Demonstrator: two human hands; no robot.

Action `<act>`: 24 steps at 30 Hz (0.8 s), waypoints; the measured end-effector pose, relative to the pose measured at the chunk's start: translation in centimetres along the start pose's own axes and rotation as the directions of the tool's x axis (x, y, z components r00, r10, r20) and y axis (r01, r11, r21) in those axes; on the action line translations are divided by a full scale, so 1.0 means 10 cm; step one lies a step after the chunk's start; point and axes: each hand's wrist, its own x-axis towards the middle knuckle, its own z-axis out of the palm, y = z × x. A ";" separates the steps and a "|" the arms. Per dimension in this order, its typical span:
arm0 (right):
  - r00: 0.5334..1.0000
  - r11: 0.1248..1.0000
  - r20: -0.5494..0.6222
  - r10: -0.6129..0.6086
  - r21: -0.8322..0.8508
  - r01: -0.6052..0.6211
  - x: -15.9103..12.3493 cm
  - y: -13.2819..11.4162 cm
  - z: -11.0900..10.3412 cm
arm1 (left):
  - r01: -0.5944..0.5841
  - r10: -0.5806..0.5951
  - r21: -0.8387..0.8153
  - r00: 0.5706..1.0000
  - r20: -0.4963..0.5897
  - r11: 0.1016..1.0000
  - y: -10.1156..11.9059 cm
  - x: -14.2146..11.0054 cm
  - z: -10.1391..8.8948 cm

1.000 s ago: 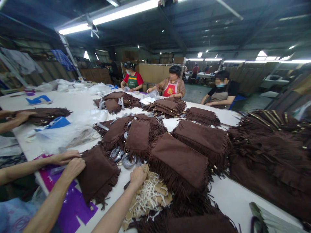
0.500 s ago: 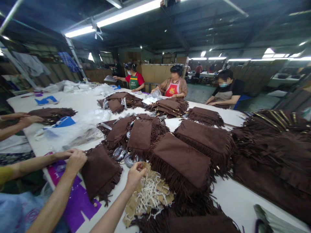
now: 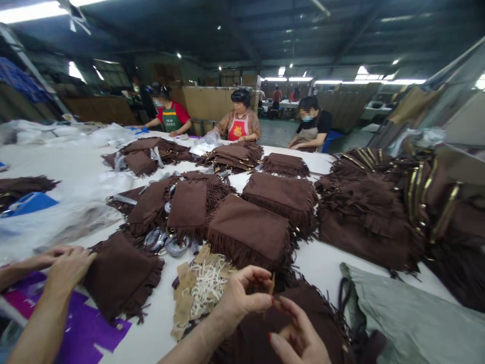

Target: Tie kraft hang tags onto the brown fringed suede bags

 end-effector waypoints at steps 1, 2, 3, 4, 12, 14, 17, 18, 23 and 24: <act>1.000 0.997 -0.002 0.010 0.077 -0.010 -0.01 -0.07 0.05 | 0.003 -0.006 0.053 0.999 0.048 0.999 -0.03 -0.01 0.11; 0.999 0.988 -0.013 0.044 0.146 -0.042 -0.02 -0.13 0.07 | 0.011 -0.018 0.090 0.996 0.082 0.996 -0.06 -0.01 0.21; 0.996 0.975 -0.023 0.082 0.208 -0.075 -0.04 -0.16 0.07 | 0.032 -0.043 0.106 0.994 0.102 0.994 -0.11 -0.01 0.30; 0.992 0.959 -0.033 0.122 0.263 -0.110 -0.06 -0.17 0.04 | 0.070 -0.081 0.099 0.991 0.110 0.993 -0.17 0.00 0.38; 0.935 0.788 0.030 0.354 0.529 -0.315 -0.16 0.22 -0.45 | 0.366 -0.342 -0.017 0.882 0.324 0.930 -0.66 0.00 0.67; 0.923 0.738 0.011 0.384 0.598 -0.314 -0.17 0.28 -0.55 | 0.405 -0.379 0.034 0.821 0.426 0.914 -0.74 -0.04 0.68; 0.901 0.672 -0.028 0.434 0.676 -0.303 -0.20 0.34 -0.71 | 0.471 -0.466 0.115 0.749 0.472 0.875 -0.84 -0.09 0.68; 0.892 0.654 -0.049 0.450 0.698 -0.292 -0.21 0.36 -0.77 | 0.483 -0.493 0.146 0.746 0.448 0.863 -0.87 -0.11 0.68; 0.876 0.603 -0.093 0.473 0.759 -0.245 -0.29 0.50 -1.04 | 0.482 -0.550 0.269 0.764 0.338 0.834 -0.96 -0.11 0.70; 0.875 0.601 -0.097 0.475 0.762 -0.241 -0.31 0.53 -1.07 | 0.478 -0.556 0.294 0.766 0.322 0.828 -0.97 -0.11 0.71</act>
